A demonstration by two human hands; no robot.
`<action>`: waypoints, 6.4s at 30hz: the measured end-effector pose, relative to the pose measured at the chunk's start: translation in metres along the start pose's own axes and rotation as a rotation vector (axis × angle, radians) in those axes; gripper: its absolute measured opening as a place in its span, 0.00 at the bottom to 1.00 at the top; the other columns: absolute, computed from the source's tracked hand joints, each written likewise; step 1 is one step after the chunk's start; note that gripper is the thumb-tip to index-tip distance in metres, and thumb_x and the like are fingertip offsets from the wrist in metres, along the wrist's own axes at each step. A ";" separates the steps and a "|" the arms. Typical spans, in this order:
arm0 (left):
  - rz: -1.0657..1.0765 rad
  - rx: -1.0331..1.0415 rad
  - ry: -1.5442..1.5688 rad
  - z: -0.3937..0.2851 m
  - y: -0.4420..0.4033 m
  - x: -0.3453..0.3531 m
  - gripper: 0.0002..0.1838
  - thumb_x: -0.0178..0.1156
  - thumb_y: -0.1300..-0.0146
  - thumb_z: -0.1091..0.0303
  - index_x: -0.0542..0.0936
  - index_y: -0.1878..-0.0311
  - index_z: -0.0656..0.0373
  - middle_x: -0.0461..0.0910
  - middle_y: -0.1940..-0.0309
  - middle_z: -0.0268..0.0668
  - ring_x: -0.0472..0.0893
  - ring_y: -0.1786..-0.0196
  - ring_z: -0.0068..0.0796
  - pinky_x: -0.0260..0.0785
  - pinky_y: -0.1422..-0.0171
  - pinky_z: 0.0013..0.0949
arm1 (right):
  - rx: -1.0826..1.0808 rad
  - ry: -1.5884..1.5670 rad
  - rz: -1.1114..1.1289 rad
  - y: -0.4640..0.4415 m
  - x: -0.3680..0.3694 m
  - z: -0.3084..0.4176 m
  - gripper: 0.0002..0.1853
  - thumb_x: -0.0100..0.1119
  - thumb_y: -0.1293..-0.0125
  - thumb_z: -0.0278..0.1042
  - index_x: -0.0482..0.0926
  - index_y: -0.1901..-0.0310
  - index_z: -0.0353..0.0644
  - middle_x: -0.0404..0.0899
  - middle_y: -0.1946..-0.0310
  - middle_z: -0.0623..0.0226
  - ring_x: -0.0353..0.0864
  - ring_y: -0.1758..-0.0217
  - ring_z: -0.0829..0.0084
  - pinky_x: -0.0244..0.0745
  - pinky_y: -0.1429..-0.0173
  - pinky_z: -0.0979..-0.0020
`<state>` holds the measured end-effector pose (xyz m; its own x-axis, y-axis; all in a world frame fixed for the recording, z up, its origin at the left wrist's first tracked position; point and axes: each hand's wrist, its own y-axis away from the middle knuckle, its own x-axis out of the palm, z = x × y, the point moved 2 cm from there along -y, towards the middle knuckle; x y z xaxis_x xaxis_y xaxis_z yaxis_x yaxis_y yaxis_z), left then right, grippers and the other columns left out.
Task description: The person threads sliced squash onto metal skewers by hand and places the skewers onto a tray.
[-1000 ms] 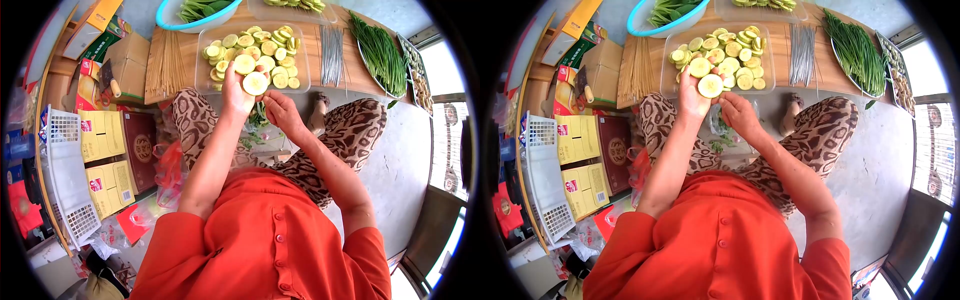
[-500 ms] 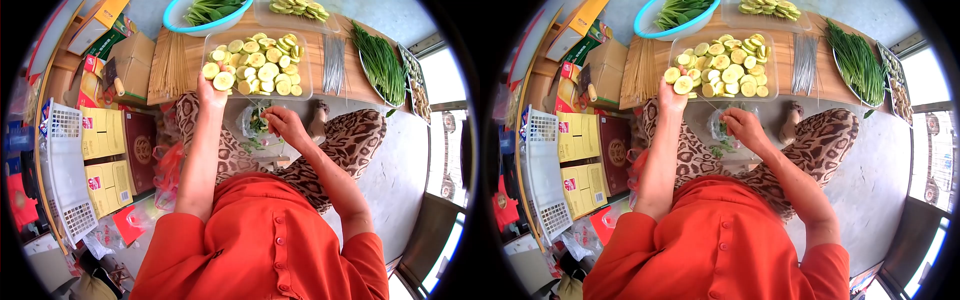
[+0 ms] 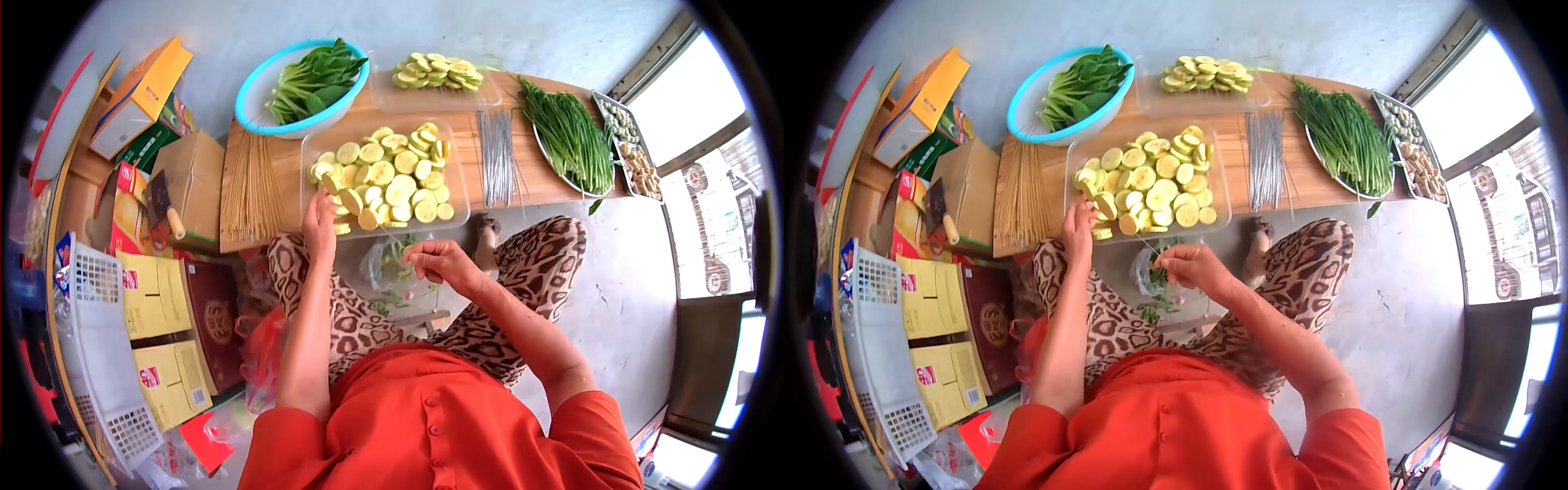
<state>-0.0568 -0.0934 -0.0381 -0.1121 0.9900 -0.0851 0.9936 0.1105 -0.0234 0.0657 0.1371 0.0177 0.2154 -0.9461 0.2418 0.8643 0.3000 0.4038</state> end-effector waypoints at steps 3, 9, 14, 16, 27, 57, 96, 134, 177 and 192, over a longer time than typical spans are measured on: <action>0.056 0.128 -0.150 0.005 0.009 0.005 0.19 0.49 0.29 0.60 0.72 0.42 0.64 0.78 0.53 0.41 0.78 0.51 0.29 0.70 0.48 0.31 | 0.013 -0.058 -0.002 0.002 -0.003 0.011 0.10 0.51 0.31 0.34 0.79 0.59 0.38 0.73 0.81 0.75 0.61 0.83 0.86 0.54 0.79 0.83; 0.140 0.208 -0.387 0.012 0.016 0.010 0.15 0.52 0.31 0.64 0.76 0.47 0.62 0.78 0.53 0.40 0.78 0.52 0.31 0.69 0.49 0.33 | -0.006 -0.228 -0.109 -0.003 -0.028 0.048 0.10 0.50 0.30 0.34 0.80 0.59 0.39 0.73 0.82 0.73 0.60 0.86 0.84 0.52 0.83 0.83; 0.093 0.315 -0.466 -0.008 0.024 0.016 0.12 0.55 0.36 0.68 0.77 0.51 0.62 0.78 0.58 0.41 0.79 0.57 0.38 0.69 0.52 0.36 | -0.156 -0.274 -0.151 -0.020 -0.072 0.087 0.10 0.45 0.28 0.35 0.75 0.55 0.39 0.71 0.83 0.74 0.56 0.89 0.83 0.50 0.84 0.82; 0.096 0.318 -0.447 -0.008 0.024 0.018 0.12 0.56 0.37 0.68 0.77 0.51 0.61 0.78 0.58 0.41 0.78 0.56 0.41 0.69 0.51 0.38 | -0.161 -0.334 -0.172 -0.032 -0.092 0.100 0.11 0.44 0.27 0.36 0.73 0.54 0.39 0.71 0.83 0.74 0.55 0.89 0.83 0.51 0.83 0.81; 0.197 0.337 -0.579 -0.005 0.030 0.035 0.12 0.57 0.38 0.70 0.78 0.51 0.58 0.77 0.56 0.39 0.74 0.52 0.43 0.64 0.46 0.42 | -0.254 -0.499 -0.276 -0.168 -0.199 0.180 0.09 0.47 0.30 0.34 0.74 0.55 0.41 0.71 0.81 0.73 0.57 0.86 0.81 0.53 0.82 0.79; 0.172 0.552 -0.568 -0.028 0.059 0.051 0.14 0.56 0.43 0.78 0.76 0.52 0.60 0.73 0.50 0.39 0.72 0.48 0.42 0.65 0.45 0.40 | 0.431 1.170 -0.820 -0.083 -0.271 0.038 0.21 0.59 0.45 0.49 0.81 0.54 0.42 0.80 0.52 0.56 0.78 0.46 0.59 0.73 0.46 0.60; 0.219 0.632 -0.590 -0.022 0.070 0.052 0.12 0.56 0.45 0.79 0.79 0.57 0.60 0.76 0.56 0.40 0.74 0.51 0.42 0.66 0.45 0.39 | 0.061 0.112 -0.687 -0.079 -0.237 0.026 0.10 0.58 0.43 0.33 0.77 0.79 0.37 0.77 0.83 0.65 0.71 0.87 0.75 0.67 0.84 0.74; 0.349 0.403 -0.516 -0.054 -0.015 0.104 0.10 0.60 0.41 0.70 0.79 0.57 0.62 0.79 0.63 0.39 0.79 0.64 0.32 0.71 0.59 0.32 | -0.139 -0.356 -0.289 -0.006 -0.070 0.029 0.07 0.50 0.33 0.33 0.74 0.61 0.40 0.76 0.80 0.67 0.63 0.85 0.80 0.57 0.80 0.79; 0.232 -0.454 1.287 0.010 0.006 0.036 0.21 0.51 0.32 0.56 0.71 0.43 0.60 0.68 0.43 0.52 0.73 0.48 0.43 0.70 0.44 0.37 | -0.087 0.045 0.016 0.024 0.016 0.014 0.11 0.45 0.28 0.35 0.77 0.57 0.41 0.60 0.88 0.81 0.55 0.87 0.88 0.49 0.82 0.82; 0.169 -0.491 1.428 0.025 0.004 0.038 0.24 0.38 0.27 0.50 0.70 0.42 0.57 0.69 0.44 0.51 0.74 0.49 0.43 0.69 0.49 0.39 | -0.061 0.084 -0.005 0.020 0.013 0.000 0.10 0.47 0.30 0.32 0.76 0.60 0.36 0.66 0.83 0.77 0.61 0.85 0.86 0.57 0.80 0.81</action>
<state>-0.0577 -0.0574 -0.0666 -0.1792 0.2142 0.9602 0.9312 -0.2779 0.2358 0.0859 0.1311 0.0288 0.2459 -0.9553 0.1639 0.8909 0.2894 0.3500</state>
